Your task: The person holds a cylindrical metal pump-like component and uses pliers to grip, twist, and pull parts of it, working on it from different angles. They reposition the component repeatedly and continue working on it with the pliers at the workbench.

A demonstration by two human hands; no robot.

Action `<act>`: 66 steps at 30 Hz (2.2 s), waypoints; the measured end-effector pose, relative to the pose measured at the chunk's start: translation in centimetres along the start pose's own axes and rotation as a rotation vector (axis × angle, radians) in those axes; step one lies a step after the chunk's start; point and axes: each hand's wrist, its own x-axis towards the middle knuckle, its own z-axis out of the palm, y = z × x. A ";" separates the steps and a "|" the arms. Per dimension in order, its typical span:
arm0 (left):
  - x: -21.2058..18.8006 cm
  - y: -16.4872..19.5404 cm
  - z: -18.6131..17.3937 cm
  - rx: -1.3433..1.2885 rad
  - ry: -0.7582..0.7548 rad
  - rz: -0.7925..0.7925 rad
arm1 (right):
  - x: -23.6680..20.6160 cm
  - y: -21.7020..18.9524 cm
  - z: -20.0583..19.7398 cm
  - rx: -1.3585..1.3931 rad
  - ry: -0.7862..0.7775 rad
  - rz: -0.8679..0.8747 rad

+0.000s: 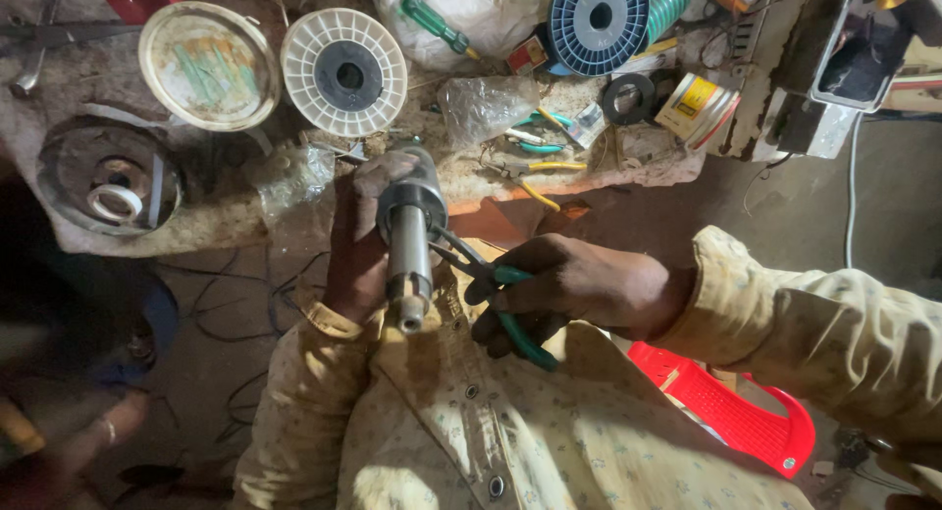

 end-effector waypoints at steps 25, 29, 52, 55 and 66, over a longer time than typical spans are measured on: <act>0.5 0.7 1.0 0.702 0.027 0.466 | 1.4 6.4 0.7 -1.426 0.413 -0.604; 0.2 0.8 0.9 0.694 0.017 0.446 | 2.0 7.0 1.0 -1.480 0.360 -0.453; 0.1 1.0 0.5 0.624 -0.030 0.608 | -1.7 5.8 2.7 -0.294 0.461 -0.135; -0.1 1.0 0.3 0.694 -0.043 0.645 | -1.4 5.1 2.2 -0.189 0.333 -0.155; 0.2 0.7 0.2 0.634 -0.067 0.551 | 0.0 2.8 1.9 0.089 0.158 -0.006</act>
